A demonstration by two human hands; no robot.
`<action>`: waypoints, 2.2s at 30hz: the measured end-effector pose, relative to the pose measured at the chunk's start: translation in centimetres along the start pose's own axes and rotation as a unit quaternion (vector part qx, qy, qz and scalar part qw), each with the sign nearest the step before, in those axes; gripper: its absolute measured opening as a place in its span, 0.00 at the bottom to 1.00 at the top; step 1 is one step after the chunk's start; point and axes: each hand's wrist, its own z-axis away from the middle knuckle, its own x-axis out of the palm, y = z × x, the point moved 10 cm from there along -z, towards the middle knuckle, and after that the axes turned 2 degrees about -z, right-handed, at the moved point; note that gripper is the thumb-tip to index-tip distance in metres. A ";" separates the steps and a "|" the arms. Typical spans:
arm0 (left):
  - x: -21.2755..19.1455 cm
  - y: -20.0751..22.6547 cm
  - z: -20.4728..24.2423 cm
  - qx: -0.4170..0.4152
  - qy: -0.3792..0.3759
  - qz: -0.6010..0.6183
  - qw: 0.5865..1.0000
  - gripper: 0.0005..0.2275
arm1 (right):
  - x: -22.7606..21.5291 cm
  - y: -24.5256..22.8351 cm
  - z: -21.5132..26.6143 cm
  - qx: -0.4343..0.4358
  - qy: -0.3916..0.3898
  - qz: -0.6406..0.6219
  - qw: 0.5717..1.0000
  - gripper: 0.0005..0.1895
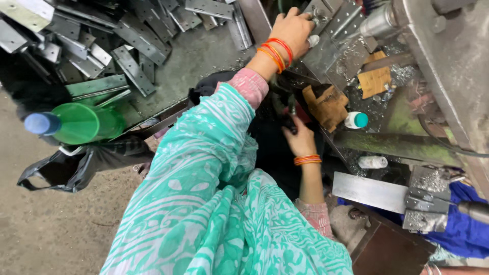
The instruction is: The person repeatedly picks up metal hinge pieces from a pile, places them into a press machine, and operates the lever to process them. The processed pieces are then removed and placed back into the pile. This cycle is repeated continuously throughout the clip.
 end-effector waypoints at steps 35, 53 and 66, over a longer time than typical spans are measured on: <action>6.7 -24.6 19.6 -0.067 0.038 -0.123 0.989 0.18 | -4.6 -5.2 -0.7 0.011 -0.007 0.026 1.000 0.23; -9.2 -16.4 11.2 -0.083 0.237 0.138 0.958 0.25 | -4.4 -3.7 -0.5 0.045 -0.005 0.029 0.999 0.24; 7.2 6.9 4.9 0.231 -0.133 -0.250 0.931 0.15 | -3.7 -3.0 -0.7 0.036 -0.010 0.051 0.998 0.27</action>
